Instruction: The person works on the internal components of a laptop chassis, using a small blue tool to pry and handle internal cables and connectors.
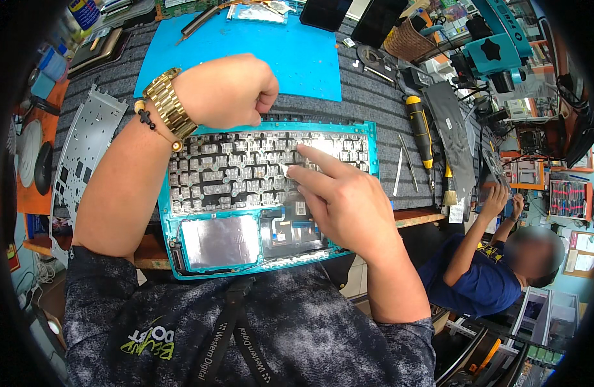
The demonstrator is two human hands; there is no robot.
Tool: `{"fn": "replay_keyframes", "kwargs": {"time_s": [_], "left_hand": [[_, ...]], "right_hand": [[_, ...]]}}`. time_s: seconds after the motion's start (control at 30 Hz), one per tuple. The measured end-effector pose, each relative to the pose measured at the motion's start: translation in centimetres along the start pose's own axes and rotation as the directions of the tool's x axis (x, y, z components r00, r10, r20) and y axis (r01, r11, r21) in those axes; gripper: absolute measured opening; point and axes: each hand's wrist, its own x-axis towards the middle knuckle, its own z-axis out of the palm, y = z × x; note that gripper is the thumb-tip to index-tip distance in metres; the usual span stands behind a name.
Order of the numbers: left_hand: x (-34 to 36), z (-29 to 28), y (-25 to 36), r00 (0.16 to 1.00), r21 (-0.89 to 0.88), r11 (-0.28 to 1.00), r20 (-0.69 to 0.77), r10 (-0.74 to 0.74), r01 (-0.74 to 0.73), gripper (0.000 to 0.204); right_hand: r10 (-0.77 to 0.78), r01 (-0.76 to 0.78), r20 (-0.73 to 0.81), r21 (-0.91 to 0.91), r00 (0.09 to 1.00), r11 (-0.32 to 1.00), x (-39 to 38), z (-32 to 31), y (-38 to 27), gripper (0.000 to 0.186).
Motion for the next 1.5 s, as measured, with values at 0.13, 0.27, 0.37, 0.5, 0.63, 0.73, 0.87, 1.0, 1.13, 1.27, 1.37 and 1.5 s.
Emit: {"fn": "replay_keyframes", "kwargs": {"time_s": [0.13,0.27,0.37,0.5,0.63,0.73,0.87,1.0,1.13,1.27,1.37,1.5], "left_hand": [[-0.1,0.1,0.1,1.0,0.022,1.0,-0.01,0.004,-0.004,0.015],[0.1,0.4,0.2,0.999,0.073,0.997,-0.013,0.038,-0.037,0.012],[0.4,0.7,0.1,0.997,0.125,0.99,-0.014,0.07,-0.068,0.01],[0.2,1.1,-0.5,0.987,0.077,0.988,-0.071,0.142,-0.136,0.009],[0.2,1.4,-0.4,0.984,0.114,0.984,-0.094,0.15,-0.139,0.009],[0.3,1.1,-0.1,0.993,0.128,0.987,-0.052,0.105,-0.098,0.009],[0.6,0.4,0.0,0.999,0.12,0.991,0.021,0.05,-0.052,0.01],[0.2,0.4,-0.1,0.997,0.067,0.995,-0.013,0.07,-0.069,0.01],[0.2,0.3,-0.2,0.998,0.048,0.997,-0.017,0.066,-0.065,0.012],[0.3,0.3,-0.1,0.999,0.047,0.998,0.002,0.051,-0.051,0.013],[0.3,0.3,-0.1,1.0,0.05,0.998,0.01,0.028,-0.028,0.014],[0.4,0.4,-0.3,0.999,0.034,0.999,0.021,0.024,-0.024,0.015]], "right_hand": [[0.009,-0.009,-0.028,0.009,1.0,1.0,-0.1,0.6,-0.1,0.026],[0.047,-0.047,-0.034,0.013,0.998,0.999,-0.4,1.2,-0.4,0.024],[0.045,-0.046,-0.026,-0.02,0.999,0.999,-0.7,1.4,-0.4,0.031],[0.087,-0.088,-0.056,-0.009,0.995,0.996,-0.9,2.3,-0.6,0.03],[0.083,-0.083,-0.086,-0.007,0.993,0.996,-0.9,2.5,-0.8,0.027],[0.133,-0.131,-0.025,0.046,0.991,0.99,-0.5,1.4,-1.0,0.025],[0.06,-0.056,0.085,-0.056,0.995,0.997,1.0,-1.2,-0.7,0.024],[-0.075,0.112,0.176,-0.209,0.981,0.971,2.9,-2.9,-0.1,0.023],[-0.137,0.191,0.223,-0.242,0.965,0.951,3.7,-3.7,0.0,0.023],[-0.039,0.069,0.232,-0.121,0.972,0.99,3.6,-4.2,0.8,0.024],[-0.064,0.064,0.171,0.007,0.983,0.998,2.7,-4.2,1.7,0.029],[0.026,-0.036,0.131,0.072,0.991,0.997,0.1,-3.2,1.7,0.033]]}}
